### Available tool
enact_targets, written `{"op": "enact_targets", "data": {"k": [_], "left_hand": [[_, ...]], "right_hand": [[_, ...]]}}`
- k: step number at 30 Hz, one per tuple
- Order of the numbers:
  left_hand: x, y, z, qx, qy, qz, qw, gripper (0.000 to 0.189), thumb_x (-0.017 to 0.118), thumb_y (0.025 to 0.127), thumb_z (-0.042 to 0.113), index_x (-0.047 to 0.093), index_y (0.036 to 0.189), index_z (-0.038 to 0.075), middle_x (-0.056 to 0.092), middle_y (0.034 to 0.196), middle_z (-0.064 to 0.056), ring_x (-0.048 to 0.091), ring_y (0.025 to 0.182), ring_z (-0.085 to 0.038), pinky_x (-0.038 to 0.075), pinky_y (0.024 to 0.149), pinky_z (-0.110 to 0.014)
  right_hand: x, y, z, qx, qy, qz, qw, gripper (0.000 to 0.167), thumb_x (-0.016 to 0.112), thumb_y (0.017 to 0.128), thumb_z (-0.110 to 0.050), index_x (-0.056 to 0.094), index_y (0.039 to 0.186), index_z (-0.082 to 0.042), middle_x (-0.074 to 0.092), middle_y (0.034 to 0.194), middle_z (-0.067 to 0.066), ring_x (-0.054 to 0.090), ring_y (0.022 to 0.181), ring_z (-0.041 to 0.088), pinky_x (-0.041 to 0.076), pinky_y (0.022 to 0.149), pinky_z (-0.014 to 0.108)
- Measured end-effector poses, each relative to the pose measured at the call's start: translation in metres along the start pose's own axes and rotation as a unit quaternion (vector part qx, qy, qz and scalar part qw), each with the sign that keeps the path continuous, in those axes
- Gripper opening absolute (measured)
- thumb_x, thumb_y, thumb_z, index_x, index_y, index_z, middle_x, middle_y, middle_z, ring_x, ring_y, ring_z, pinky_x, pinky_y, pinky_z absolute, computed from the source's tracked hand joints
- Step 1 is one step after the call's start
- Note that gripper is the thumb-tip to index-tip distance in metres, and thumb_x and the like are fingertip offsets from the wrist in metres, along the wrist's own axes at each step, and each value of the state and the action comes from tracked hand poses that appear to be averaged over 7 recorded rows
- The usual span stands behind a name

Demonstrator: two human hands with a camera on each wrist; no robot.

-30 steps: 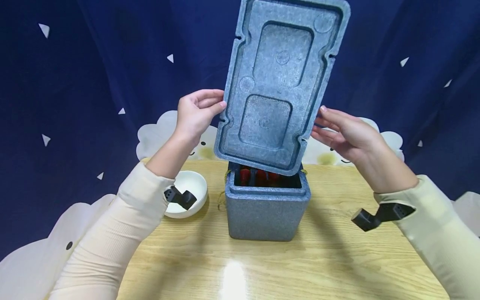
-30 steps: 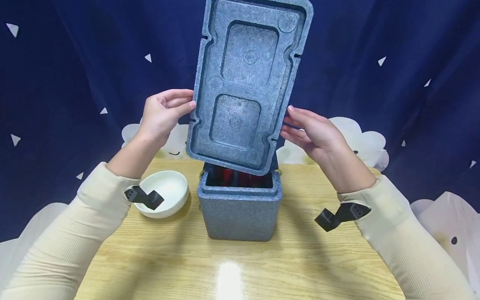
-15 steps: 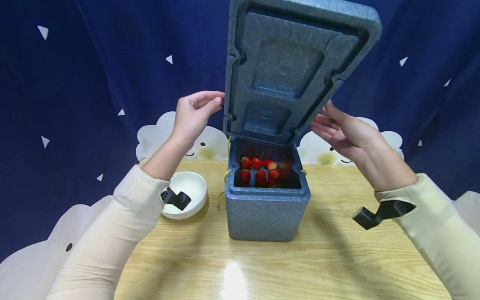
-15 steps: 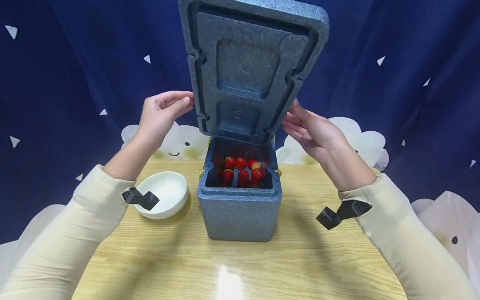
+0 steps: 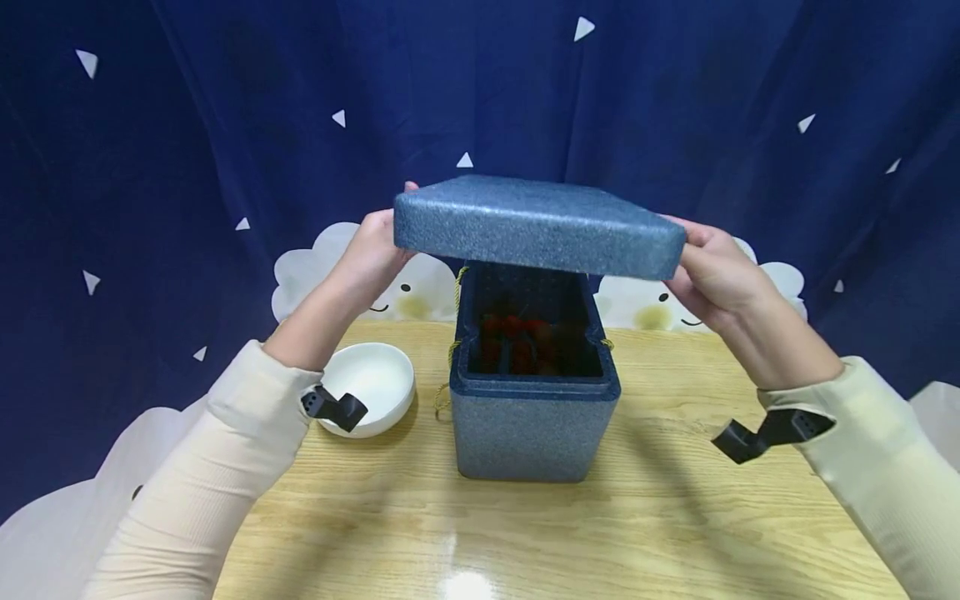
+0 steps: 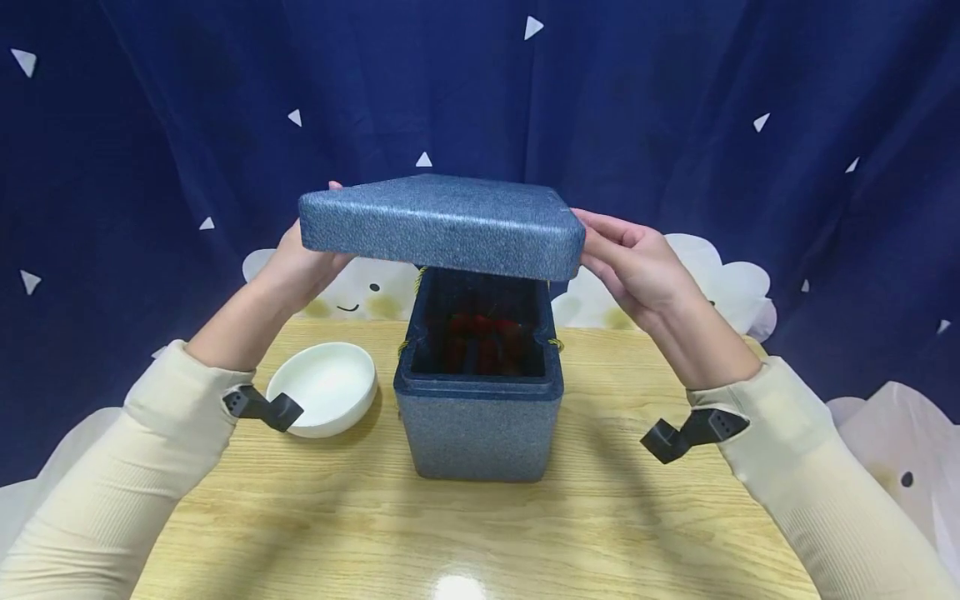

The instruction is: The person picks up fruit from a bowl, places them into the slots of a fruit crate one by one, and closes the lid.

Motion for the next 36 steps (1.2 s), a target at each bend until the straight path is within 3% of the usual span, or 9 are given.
{"op": "enact_targets", "data": {"k": [2,4,7,10,15,20,22,29,36], "left_hand": [[-0.001,0.0,-0.003,0.008,0.013,-0.01,0.9998,0.067,0.051,0.076,0.065,0.056,0.109,0.007,0.053,0.103,0.007,0.045,0.113,-0.008,0.034,0.11,-0.03],[-0.003,0.0,-0.006,0.014,0.032,-0.017,0.9993,0.083,0.053,0.063,0.071,0.059,0.116,0.008,0.059,0.109,0.003,0.047,0.117,-0.01,0.034,0.11,-0.033],[-0.006,0.001,-0.009,0.031,0.036,-0.004,0.9989,0.08,0.055,0.077,0.062,0.053,0.135,0.007,0.057,0.136,-0.003,0.046,0.132,-0.015,0.034,0.115,-0.036],[-0.012,0.001,-0.009,0.057,0.042,0.036,0.9968,0.053,0.054,0.094,0.037,0.051,0.138,0.007,0.05,0.147,-0.006,0.044,0.138,-0.016,0.037,0.115,-0.035],[-0.023,-0.005,-0.014,0.08,0.092,0.104,0.9871,0.035,0.065,0.092,0.026,0.066,0.122,0.009,0.07,0.121,0.001,0.061,0.117,-0.007,0.049,0.101,-0.024],[-0.024,-0.01,-0.023,0.096,0.098,0.129,0.9822,0.033,0.07,0.087,0.024,0.07,0.114,0.004,0.074,0.089,0.02,0.066,0.091,0.003,0.054,0.082,-0.014],[-0.024,-0.011,-0.029,0.084,0.108,0.122,0.983,0.034,0.07,0.087,0.026,0.07,0.115,0.006,0.075,0.094,0.018,0.065,0.092,0.005,0.053,0.081,-0.014],[-0.022,-0.017,-0.047,0.047,0.124,0.053,0.9898,0.038,0.065,0.092,0.026,0.064,0.126,0.009,0.064,0.129,-0.007,0.061,0.117,-0.005,0.045,0.106,-0.026],[-0.018,-0.022,-0.049,0.025,0.106,0.011,0.994,0.04,0.061,0.093,0.013,0.057,0.132,0.004,0.059,0.134,-0.015,0.062,0.104,0.006,0.05,0.093,-0.015]], "right_hand": [[0.003,-0.001,0.0,-0.014,-0.026,-0.011,0.9995,0.021,0.06,0.091,-0.003,0.071,0.108,-0.01,0.069,0.111,-0.004,0.062,0.103,0.006,0.053,0.084,0.016],[0.006,-0.003,0.001,-0.024,-0.04,-0.025,0.9986,0.026,0.061,0.091,-0.004,0.07,0.114,-0.013,0.068,0.118,-0.006,0.062,0.107,0.006,0.054,0.085,0.016],[0.008,-0.004,0.001,-0.049,-0.047,-0.045,0.9967,0.035,0.058,0.092,-0.001,0.064,0.125,-0.01,0.067,0.122,-0.005,0.063,0.109,0.006,0.054,0.086,0.017],[0.009,-0.004,0.002,-0.072,-0.053,-0.059,0.9943,0.045,0.056,0.092,0.004,0.054,0.136,-0.004,0.065,0.125,-0.004,0.062,0.113,0.006,0.053,0.088,0.016],[0.006,-0.004,0.007,-0.079,-0.063,-0.062,0.9929,0.051,0.057,0.091,0.005,0.047,0.14,-0.002,0.065,0.125,-0.005,0.062,0.114,0.005,0.053,0.089,0.016],[0.003,-0.003,0.011,-0.077,-0.102,-0.045,0.9908,0.048,0.062,0.088,0.004,0.055,0.135,-0.004,0.068,0.119,-0.007,0.064,0.11,0.003,0.052,0.089,0.014],[0.002,-0.003,0.013,-0.077,-0.105,-0.043,0.9905,0.045,0.062,0.087,0.005,0.058,0.132,-0.004,0.07,0.117,-0.007,0.066,0.108,0.003,0.052,0.089,0.014],[-0.005,0.0,0.023,-0.084,-0.138,-0.069,0.9844,0.046,0.061,0.088,0.005,0.055,0.133,-0.002,0.069,0.118,-0.008,0.066,0.108,0.003,0.052,0.089,0.015],[-0.005,-0.001,0.021,-0.075,-0.152,-0.143,0.9751,0.054,0.055,0.091,0.009,0.039,0.142,0.007,0.061,0.134,-0.008,0.059,0.121,0.002,0.047,0.098,0.014]]}}
Point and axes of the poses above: each hand's wrist, its own y-axis towards the middle knuckle, its own x-axis out of the palm, z = x × y, the point moved 7 cm from there along y, towards the middle knuckle
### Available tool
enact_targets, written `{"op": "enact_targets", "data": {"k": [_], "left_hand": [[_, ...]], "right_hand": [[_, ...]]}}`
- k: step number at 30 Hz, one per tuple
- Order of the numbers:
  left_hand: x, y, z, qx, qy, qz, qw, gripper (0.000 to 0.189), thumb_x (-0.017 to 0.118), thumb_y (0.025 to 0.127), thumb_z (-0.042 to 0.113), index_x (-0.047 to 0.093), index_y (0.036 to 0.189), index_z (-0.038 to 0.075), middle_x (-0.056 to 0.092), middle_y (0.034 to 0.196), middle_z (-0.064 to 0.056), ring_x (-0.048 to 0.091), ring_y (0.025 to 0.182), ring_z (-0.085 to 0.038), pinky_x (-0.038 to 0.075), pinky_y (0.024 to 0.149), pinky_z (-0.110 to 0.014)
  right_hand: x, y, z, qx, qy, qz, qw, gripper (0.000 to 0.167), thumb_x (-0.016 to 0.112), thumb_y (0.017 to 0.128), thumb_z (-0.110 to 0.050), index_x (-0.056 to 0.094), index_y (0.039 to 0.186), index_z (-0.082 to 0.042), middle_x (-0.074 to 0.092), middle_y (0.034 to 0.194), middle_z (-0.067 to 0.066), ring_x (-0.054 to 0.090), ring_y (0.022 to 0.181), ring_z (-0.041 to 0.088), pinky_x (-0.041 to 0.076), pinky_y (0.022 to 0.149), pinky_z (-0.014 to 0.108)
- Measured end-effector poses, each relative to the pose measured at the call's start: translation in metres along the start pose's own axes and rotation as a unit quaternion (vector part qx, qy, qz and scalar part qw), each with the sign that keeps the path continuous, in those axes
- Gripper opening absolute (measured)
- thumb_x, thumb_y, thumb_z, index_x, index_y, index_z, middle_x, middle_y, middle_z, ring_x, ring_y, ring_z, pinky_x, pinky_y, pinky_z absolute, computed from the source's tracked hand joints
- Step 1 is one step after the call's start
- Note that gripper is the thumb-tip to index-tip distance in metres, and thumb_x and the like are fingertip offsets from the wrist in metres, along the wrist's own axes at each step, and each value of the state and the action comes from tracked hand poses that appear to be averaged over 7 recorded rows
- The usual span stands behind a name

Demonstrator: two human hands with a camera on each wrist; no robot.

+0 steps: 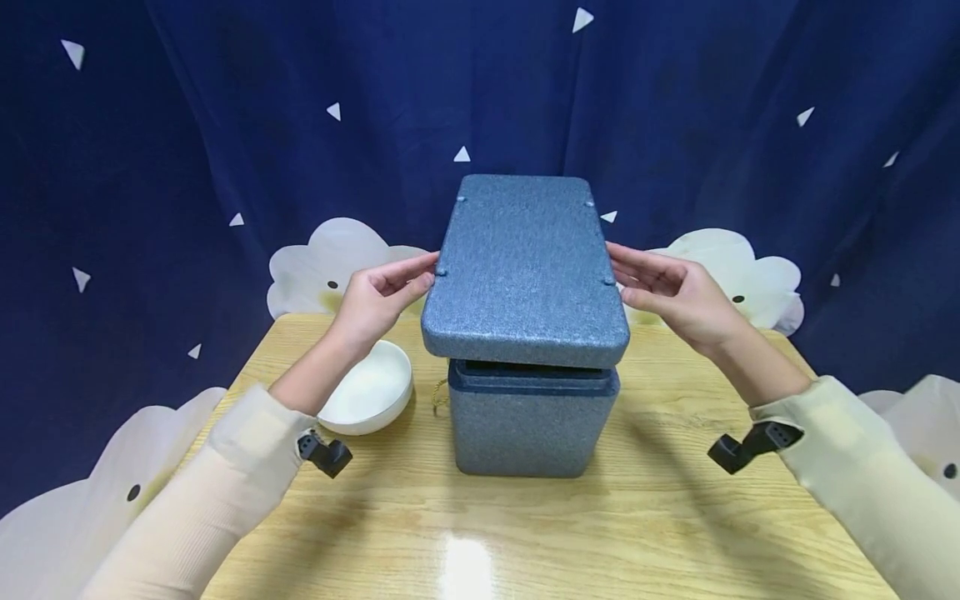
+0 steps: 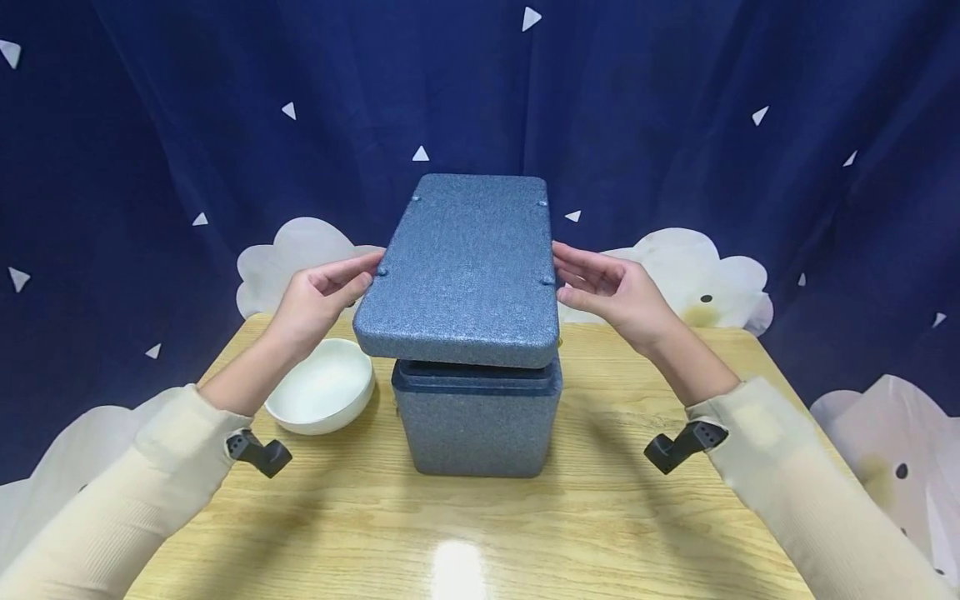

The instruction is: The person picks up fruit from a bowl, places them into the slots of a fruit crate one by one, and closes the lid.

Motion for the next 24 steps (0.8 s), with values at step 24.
{"op": "enact_targets", "data": {"k": [24], "left_hand": [[0.011,-0.012,-0.007,0.011,-0.055,-0.129,0.99,0.069,0.074,0.081,0.013,0.043,0.141,-0.004,0.044,0.146,-0.021,0.048,0.134,-0.02,0.046,0.102,-0.022]], "right_hand": [[0.013,-0.017,0.004,0.003,0.1,-0.138,0.9853,0.088,0.06,0.078,0.022,0.006,0.148,0.013,0.024,0.16,0.004,0.04,0.139,0.003,0.038,0.109,0.019]]}}
Point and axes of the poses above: each hand's wrist, its own y-axis towards the middle knuckle, its own x-axis out of the palm, z = x × y, the point moved 7 cm from there along y, towards the middle knuckle
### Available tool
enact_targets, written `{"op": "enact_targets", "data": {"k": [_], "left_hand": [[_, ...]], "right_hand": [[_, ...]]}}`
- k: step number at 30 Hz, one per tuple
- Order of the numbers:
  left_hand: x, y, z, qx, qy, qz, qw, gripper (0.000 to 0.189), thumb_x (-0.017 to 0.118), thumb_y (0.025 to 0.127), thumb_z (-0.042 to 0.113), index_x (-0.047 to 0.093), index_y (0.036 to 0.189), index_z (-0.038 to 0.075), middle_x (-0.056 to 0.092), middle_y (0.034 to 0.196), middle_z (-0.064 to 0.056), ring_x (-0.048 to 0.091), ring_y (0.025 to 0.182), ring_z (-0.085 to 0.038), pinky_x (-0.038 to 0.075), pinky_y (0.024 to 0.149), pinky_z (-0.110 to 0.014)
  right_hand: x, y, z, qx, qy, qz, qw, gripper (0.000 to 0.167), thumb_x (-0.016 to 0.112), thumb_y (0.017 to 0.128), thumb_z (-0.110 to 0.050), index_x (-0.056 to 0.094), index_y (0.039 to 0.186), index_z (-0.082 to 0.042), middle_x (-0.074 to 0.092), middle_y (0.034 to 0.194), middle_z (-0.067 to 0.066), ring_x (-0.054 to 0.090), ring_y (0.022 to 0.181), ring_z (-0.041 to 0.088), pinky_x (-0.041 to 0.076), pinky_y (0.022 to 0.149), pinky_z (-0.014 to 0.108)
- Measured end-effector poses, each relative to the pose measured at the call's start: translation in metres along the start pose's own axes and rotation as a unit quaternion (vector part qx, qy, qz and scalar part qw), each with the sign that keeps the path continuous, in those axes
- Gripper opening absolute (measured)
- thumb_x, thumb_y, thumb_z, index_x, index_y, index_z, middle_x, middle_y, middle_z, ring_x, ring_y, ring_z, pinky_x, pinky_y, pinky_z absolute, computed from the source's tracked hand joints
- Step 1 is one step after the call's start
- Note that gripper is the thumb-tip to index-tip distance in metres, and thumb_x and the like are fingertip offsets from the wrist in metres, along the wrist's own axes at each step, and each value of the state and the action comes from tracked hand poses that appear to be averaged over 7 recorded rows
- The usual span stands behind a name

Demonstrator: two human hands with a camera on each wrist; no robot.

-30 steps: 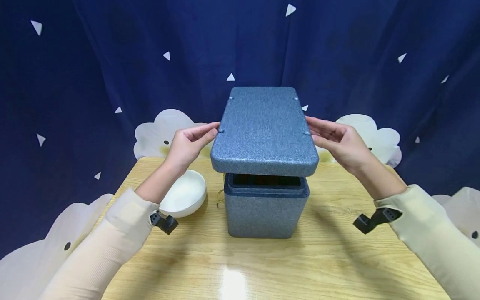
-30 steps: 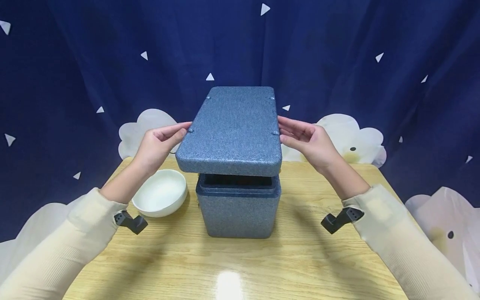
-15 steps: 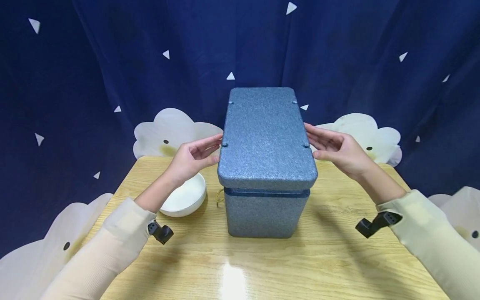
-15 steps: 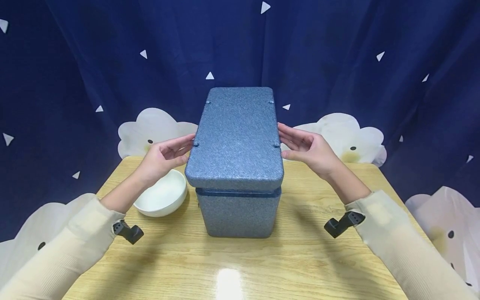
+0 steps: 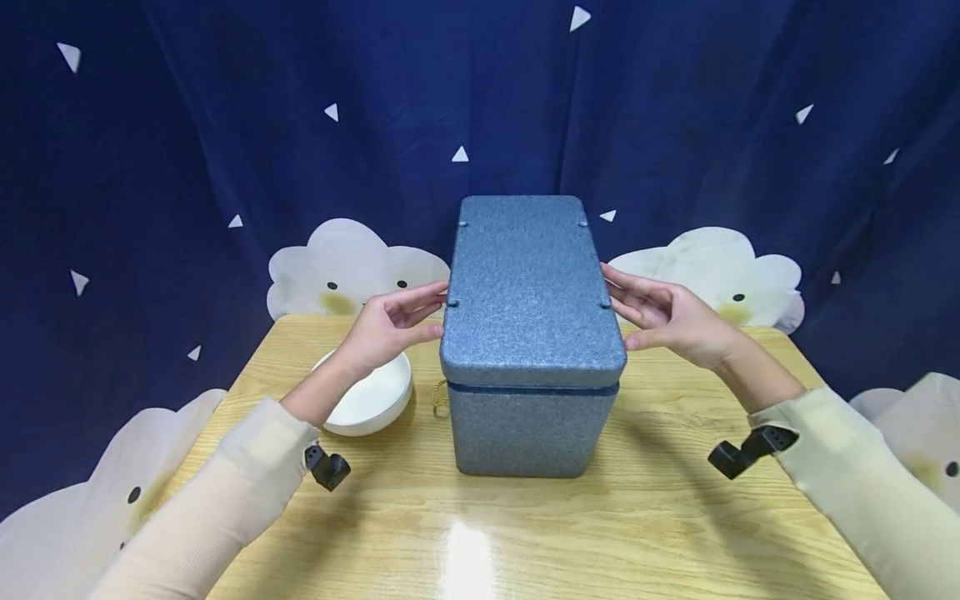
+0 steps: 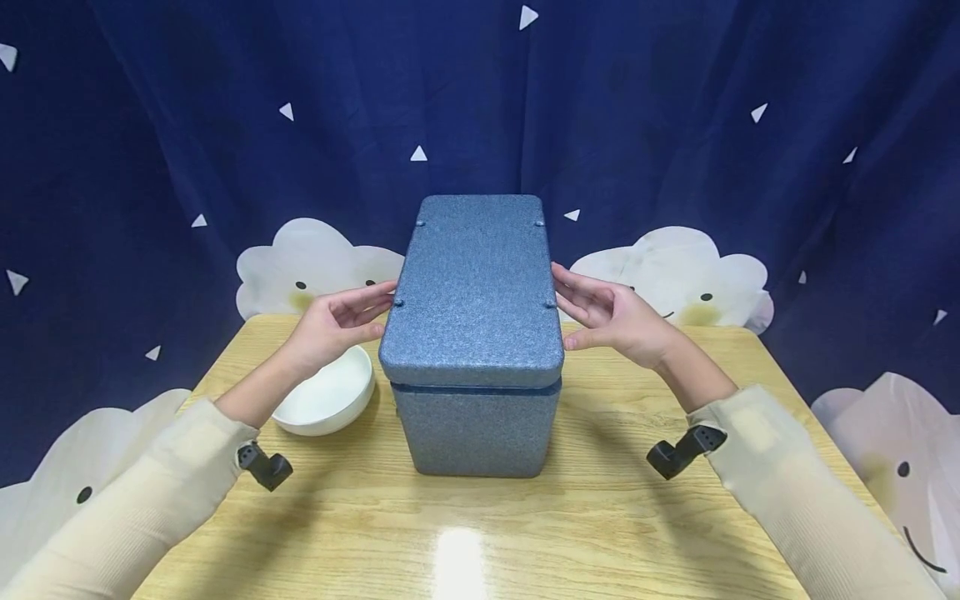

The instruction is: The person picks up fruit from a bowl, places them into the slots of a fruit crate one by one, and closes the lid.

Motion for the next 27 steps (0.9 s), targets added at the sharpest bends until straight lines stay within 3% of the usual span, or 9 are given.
{"op": "enact_targets", "data": {"k": [6,13,22,27], "left_hand": [[0.0013,0.0016,-0.0072,-0.017,0.012,-0.009,0.9997,0.06,0.066,0.088,0.006,0.041,0.142,-0.004,0.042,0.148,-0.022,0.041,0.138,-0.031,0.045,0.102,-0.02],[0.0047,-0.0035,-0.0086,-0.041,-0.014,0.003,0.9991,0.058,0.064,0.088,0.0,0.043,0.142,-0.002,0.045,0.147,-0.021,0.042,0.138,-0.029,0.045,0.103,-0.019],[0.0091,-0.0077,-0.0053,-0.034,-0.034,0.02,0.9986,0.058,0.061,0.088,-0.005,0.041,0.143,-0.003,0.044,0.148,-0.019,0.047,0.135,-0.021,0.043,0.105,-0.02],[0.0069,-0.0078,-0.0059,-0.039,-0.029,0.018,0.9986,0.058,0.061,0.089,-0.002,0.041,0.143,0.0,0.043,0.149,-0.017,0.044,0.138,-0.024,0.042,0.107,-0.023]], "right_hand": [[-0.0005,-0.0042,0.005,0.019,-0.03,0.008,0.9993,0.092,0.063,0.077,0.02,0.004,0.147,0.015,0.021,0.161,0.004,0.04,0.137,-0.001,0.038,0.107,0.018],[-0.0031,-0.0057,0.0084,0.021,-0.04,0.005,0.9989,0.091,0.063,0.077,0.019,0.005,0.147,0.015,0.02,0.162,0.004,0.039,0.138,-0.002,0.037,0.108,0.017],[-0.0055,-0.0056,0.01,0.01,-0.06,-0.01,0.9981,0.091,0.063,0.079,0.018,0.004,0.148,0.013,0.015,0.163,0.007,0.033,0.141,-0.003,0.032,0.112,0.017],[-0.0053,-0.0038,0.0098,0.023,-0.08,-0.004,0.9965,0.091,0.063,0.08,0.016,0.004,0.149,0.012,0.01,0.163,0.01,0.033,0.14,-0.006,0.032,0.111,0.015]]}}
Point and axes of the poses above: each hand's wrist, its own y-axis towards the middle knuckle, its own x-axis out of the palm, z = x × y, the point moved 7 cm from there along y, towards the middle knuckle
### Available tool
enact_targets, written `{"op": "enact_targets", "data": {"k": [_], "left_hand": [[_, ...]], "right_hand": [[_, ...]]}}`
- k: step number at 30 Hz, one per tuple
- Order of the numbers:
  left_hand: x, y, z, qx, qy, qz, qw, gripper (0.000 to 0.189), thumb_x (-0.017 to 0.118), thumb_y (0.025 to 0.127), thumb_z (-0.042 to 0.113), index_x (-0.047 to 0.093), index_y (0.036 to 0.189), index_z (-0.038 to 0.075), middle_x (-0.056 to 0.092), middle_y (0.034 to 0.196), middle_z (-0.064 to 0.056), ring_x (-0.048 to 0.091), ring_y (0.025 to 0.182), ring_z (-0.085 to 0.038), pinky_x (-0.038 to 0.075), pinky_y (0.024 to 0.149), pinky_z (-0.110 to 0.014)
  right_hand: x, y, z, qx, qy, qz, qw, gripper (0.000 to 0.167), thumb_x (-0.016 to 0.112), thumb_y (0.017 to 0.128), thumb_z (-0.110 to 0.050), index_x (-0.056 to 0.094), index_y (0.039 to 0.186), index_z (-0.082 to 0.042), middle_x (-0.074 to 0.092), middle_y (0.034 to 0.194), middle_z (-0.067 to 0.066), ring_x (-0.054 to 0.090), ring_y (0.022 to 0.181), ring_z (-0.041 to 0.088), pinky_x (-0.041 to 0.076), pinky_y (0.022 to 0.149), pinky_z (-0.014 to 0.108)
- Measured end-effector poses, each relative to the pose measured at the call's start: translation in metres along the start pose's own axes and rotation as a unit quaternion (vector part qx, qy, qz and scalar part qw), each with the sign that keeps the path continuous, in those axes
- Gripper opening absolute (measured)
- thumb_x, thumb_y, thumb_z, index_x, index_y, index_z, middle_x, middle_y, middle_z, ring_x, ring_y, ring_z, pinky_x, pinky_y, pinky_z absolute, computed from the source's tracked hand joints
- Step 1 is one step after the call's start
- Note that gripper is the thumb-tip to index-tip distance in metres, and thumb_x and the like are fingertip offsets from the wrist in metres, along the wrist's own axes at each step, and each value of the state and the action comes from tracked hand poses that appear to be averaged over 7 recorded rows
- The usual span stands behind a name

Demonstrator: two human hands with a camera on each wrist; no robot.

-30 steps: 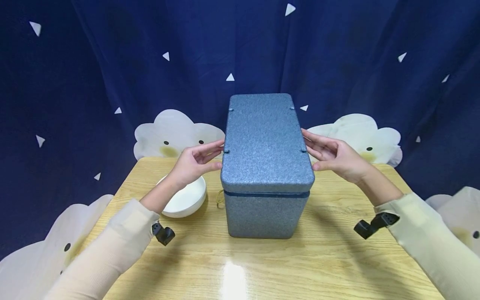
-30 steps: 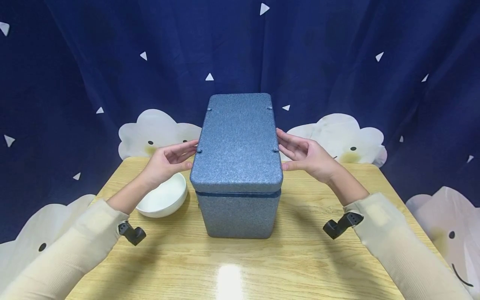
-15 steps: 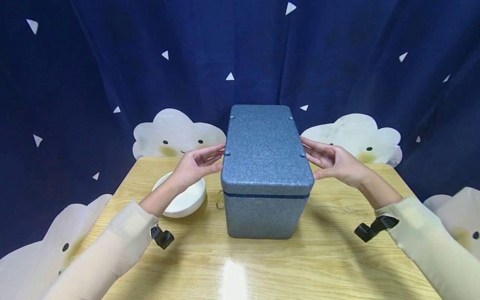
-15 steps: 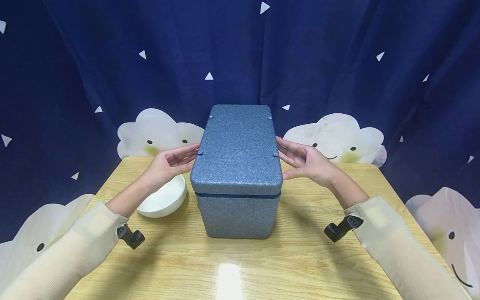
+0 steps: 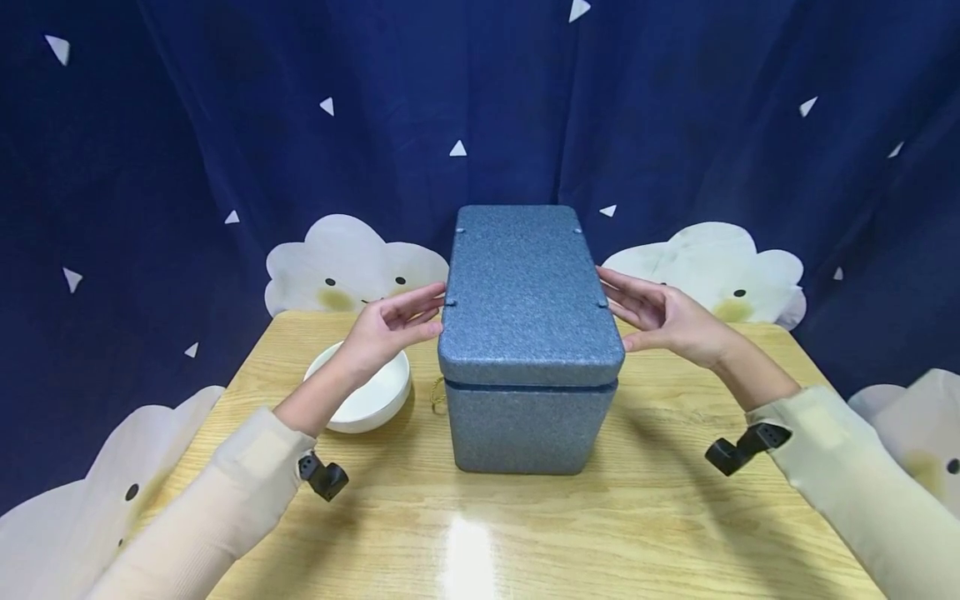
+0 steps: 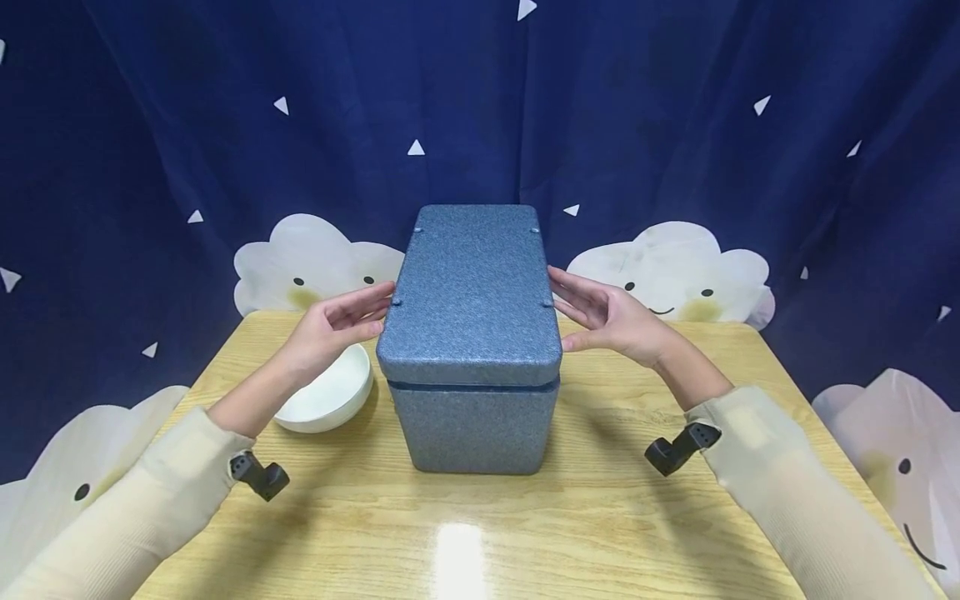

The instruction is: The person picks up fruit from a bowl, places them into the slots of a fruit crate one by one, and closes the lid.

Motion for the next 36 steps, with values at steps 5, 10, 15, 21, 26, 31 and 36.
{"op": "enact_targets", "data": {"k": [5,10,15,21,26,31,36], "left_hand": [[-0.0003,0.0007,0.0003,-0.009,0.01,0.003,0.9999,0.056,0.061,0.09,-0.002,0.042,0.143,0.0,0.044,0.148,-0.017,0.043,0.138,-0.027,0.042,0.108,-0.026],[0.001,0.0035,0.0012,-0.007,0.009,0.006,0.9999,0.055,0.061,0.089,-0.002,0.043,0.142,0.0,0.046,0.147,-0.018,0.044,0.138,-0.027,0.043,0.107,-0.023],[0.0034,0.0023,0.002,0.005,0.012,0.0,0.9999,0.055,0.062,0.089,-0.002,0.045,0.141,-0.001,0.047,0.146,-0.019,0.044,0.137,-0.027,0.042,0.106,-0.021],[0.0013,0.0006,0.0005,0.01,0.013,0.005,0.9998,0.055,0.063,0.088,-0.002,0.046,0.14,-0.001,0.048,0.145,-0.018,0.046,0.137,-0.025,0.039,0.11,-0.026],[0.0011,0.0017,-0.0028,0.005,0.027,0.013,0.9995,0.054,0.062,0.089,-0.001,0.046,0.14,0.0,0.049,0.145,-0.018,0.047,0.135,-0.024,0.042,0.108,-0.024],[-0.0007,0.0017,-0.0047,0.003,0.034,0.026,0.9991,0.053,0.062,0.09,0.001,0.046,0.14,0.0,0.05,0.143,-0.019,0.053,0.13,-0.019,0.046,0.101,-0.017],[-0.0008,0.0025,-0.0052,0.007,0.032,0.032,0.9989,0.053,0.062,0.09,0.003,0.045,0.14,-0.001,0.049,0.143,-0.022,0.058,0.118,-0.002,0.047,0.099,-0.017]], "right_hand": [[-0.0006,-0.0001,-0.0007,0.008,-0.011,0.001,0.9999,0.091,0.064,0.079,0.016,0.004,0.148,0.013,0.008,0.163,0.012,0.034,0.139,-0.008,0.033,0.111,0.015],[-0.0039,0.0003,-0.0004,0.003,-0.014,-0.001,0.9999,0.091,0.063,0.079,0.018,0.005,0.148,0.013,0.011,0.163,0.009,0.033,0.139,-0.007,0.033,0.111,0.015],[-0.0036,-0.0017,0.0006,0.0,-0.011,-0.011,0.9999,0.09,0.063,0.079,0.018,0.005,0.148,0.013,0.011,0.163,0.007,0.032,0.14,-0.007,0.032,0.111,0.015],[-0.0003,0.0001,0.0021,-0.001,-0.015,-0.023,0.9996,0.092,0.065,0.08,0.014,0.002,0.148,0.013,0.005,0.163,0.01,0.031,0.14,-0.008,0.031,0.111,0.014],[-0.0004,-0.0001,0.0052,0.0,-0.01,-0.024,0.9997,0.095,0.066,0.081,0.011,-0.001,0.147,0.014,-0.001,0.162,0.014,0.031,0.139,-0.009,0.031,0.112,0.014],[-0.0016,0.0008,0.0069,0.003,-0.017,-0.015,0.9997,0.095,0.067,0.08,0.012,0.0,0.147,0.014,-0.001,0.162,0.015,0.032,0.139,-0.01,0.031,0.111,0.014],[-0.0038,0.0021,0.008,0.006,-0.019,-0.011,0.9998,0.095,0.067,0.079,0.012,0.001,0.148,0.014,0.001,0.162,0.016,0.033,0.138,-0.009,0.032,0.111,0.014]]}}
Point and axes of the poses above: each hand's wrist, its own y-axis towards the middle knuckle, its own x-axis out of the palm, z = x × y, the point moved 7 cm from there along y, towards the middle knuckle
